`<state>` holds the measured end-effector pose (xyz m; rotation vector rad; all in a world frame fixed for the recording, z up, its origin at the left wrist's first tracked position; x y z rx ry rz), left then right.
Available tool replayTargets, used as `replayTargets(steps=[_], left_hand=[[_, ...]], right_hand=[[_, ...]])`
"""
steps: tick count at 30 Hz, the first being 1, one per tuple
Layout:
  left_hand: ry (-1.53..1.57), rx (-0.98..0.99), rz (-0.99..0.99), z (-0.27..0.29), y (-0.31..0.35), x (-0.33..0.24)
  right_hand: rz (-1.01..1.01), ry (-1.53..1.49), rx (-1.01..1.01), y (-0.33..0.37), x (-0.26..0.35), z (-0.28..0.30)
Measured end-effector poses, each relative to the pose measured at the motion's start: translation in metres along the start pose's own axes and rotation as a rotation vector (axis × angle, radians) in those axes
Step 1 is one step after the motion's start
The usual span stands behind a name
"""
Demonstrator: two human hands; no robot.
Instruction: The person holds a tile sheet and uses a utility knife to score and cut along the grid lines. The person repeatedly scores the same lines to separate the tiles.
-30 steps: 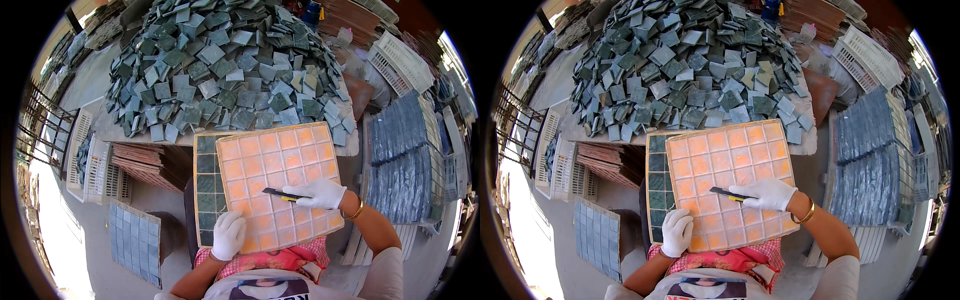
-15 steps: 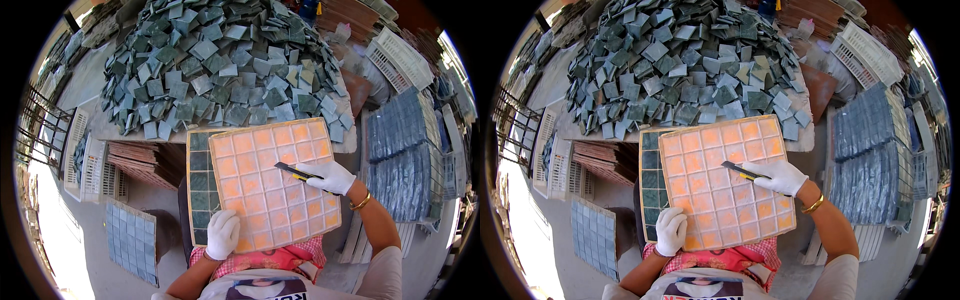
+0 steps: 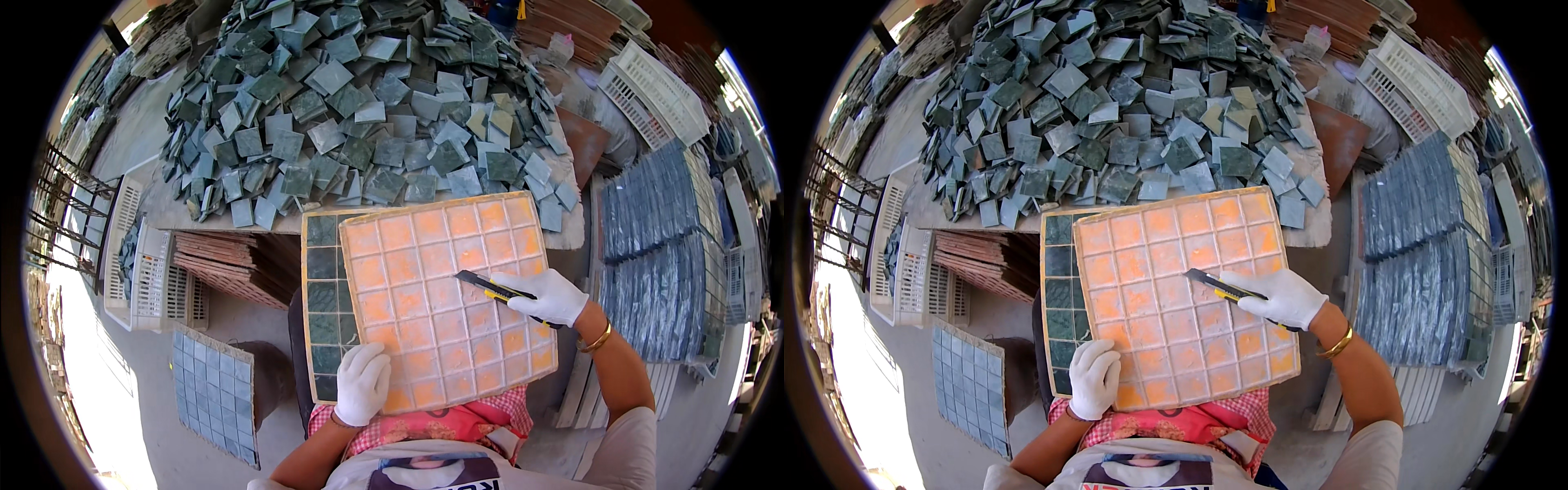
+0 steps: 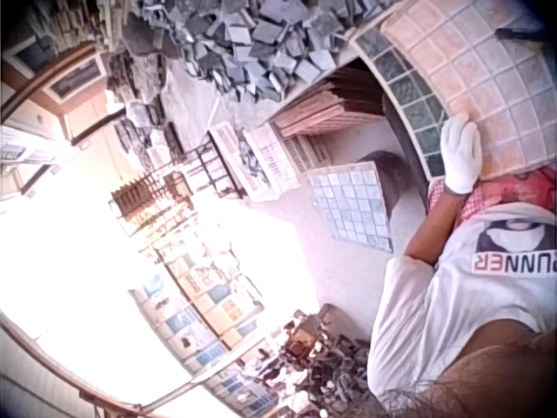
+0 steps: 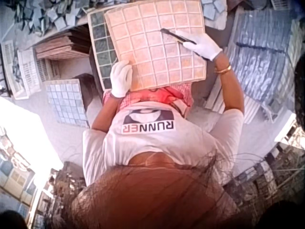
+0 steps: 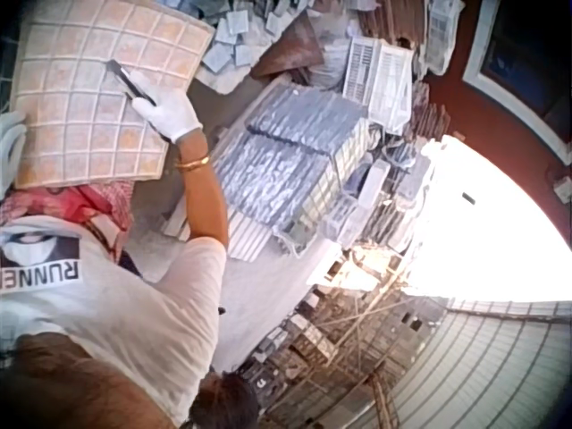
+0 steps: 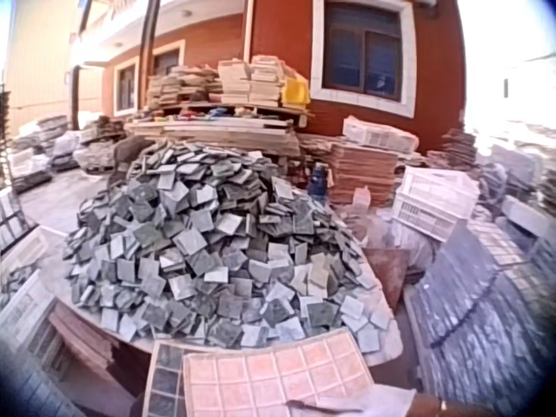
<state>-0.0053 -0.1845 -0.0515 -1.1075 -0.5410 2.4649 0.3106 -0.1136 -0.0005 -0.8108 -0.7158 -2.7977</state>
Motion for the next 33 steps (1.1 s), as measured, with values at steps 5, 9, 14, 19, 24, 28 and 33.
replayTargets(steps=[5,9,14,19,24,28,33], left_hand=[[0.01,0.003,-0.014,-0.001,-0.002,0.001],[-0.009,-0.005,-0.002,0.0,0.001,0.001],[-0.017,-0.01,-0.01,-0.002,0.002,0.002],[-0.014,0.006,-0.02,-0.002,0.001,0.001],[-0.017,-0.009,-0.03,-0.002,0.001,0.001],[-0.019,0.003,-0.019,-0.001,0.001,-0.001],[-0.004,0.002,-0.018,-0.001,0.002,0.002]], right_hand=[[0.119,-0.034,-0.099,-0.001,-0.005,-0.006],[0.067,0.042,-0.05,0.008,-0.001,-0.011],[0.024,-0.116,0.018,0.02,0.003,-0.021],[0.063,-0.108,-0.199,0.018,-0.003,-0.018],[0.111,-0.033,-0.199,0.005,0.003,-0.014],[0.021,-0.023,-0.076,0.01,0.005,-0.016],[0.013,-0.058,-0.08,0.01,0.001,-0.015]])
Point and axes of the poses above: each hand's wrist, its own y-axis away from the middle knuckle, its own z-axis out of the back of the hand, x = y × z, the point moved 4 cm from there along -y, towards the middle knuckle, and after that the axes turned 10 degrees about -x, right-handed, at the moved point
